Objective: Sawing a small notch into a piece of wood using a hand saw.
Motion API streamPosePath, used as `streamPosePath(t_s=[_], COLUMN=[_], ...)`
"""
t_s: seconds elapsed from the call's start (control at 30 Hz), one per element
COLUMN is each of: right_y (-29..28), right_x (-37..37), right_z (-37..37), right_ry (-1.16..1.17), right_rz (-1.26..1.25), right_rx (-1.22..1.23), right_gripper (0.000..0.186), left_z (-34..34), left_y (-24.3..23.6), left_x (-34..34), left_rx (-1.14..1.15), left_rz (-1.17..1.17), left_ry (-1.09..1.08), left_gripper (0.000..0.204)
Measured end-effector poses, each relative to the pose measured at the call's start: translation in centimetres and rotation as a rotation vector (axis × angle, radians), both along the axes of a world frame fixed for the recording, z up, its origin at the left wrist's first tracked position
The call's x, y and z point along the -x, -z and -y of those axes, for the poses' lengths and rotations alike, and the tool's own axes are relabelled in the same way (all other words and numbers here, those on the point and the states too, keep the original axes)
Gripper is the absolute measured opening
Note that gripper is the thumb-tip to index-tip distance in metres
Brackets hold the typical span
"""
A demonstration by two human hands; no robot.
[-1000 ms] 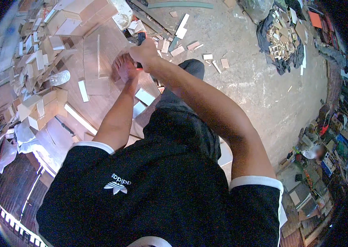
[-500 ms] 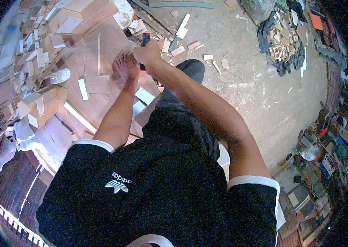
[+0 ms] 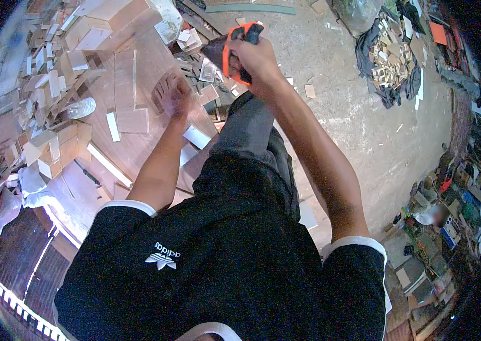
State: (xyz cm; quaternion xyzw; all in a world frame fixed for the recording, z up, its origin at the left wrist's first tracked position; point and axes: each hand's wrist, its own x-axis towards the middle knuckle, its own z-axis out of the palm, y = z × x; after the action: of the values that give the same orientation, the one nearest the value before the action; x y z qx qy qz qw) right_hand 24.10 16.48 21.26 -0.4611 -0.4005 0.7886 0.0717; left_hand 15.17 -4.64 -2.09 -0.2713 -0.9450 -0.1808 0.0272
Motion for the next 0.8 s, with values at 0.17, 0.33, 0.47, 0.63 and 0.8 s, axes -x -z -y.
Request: streamPosePath(t_s=[0.17, 0.33, 0.47, 0.63, 0.8], right_y=[5.2, 10.5, 17.8, 20.5, 20.2], right_x=[-4.1, -5.6, -4.9, -3.5, -4.0], right_z=[-2.1, -0.4, 2.3, 5.5, 5.0], right_ry=[-0.366, -0.633, -0.821, -0.654, -0.552], right_rz=[0.14, 0.223, 0.138, 0.019, 0.089], right_rx=[-0.347, -0.453, -0.687, -0.736, -0.241], right_gripper=[0.018, 0.034, 0.04, 0.036, 0.028], left_z=[-1.0, -0.7, -0.6, 0.5, 1.5], left_y=[-3.4, -3.0, -2.3, -3.0, -6.3], left_x=[-0.7, -0.5, -0.4, -0.8, -2.4], left_rx=[0.0, -0.068, -0.197, -0.322, -0.12], left_rz=[0.058, 0.079, -0.047, -0.096, 0.359], left_ry=[-0.045, -0.086, 0.011, 0.045, 0.029], left_gripper=[0.034, 0.033, 0.029, 0.021, 0.022])
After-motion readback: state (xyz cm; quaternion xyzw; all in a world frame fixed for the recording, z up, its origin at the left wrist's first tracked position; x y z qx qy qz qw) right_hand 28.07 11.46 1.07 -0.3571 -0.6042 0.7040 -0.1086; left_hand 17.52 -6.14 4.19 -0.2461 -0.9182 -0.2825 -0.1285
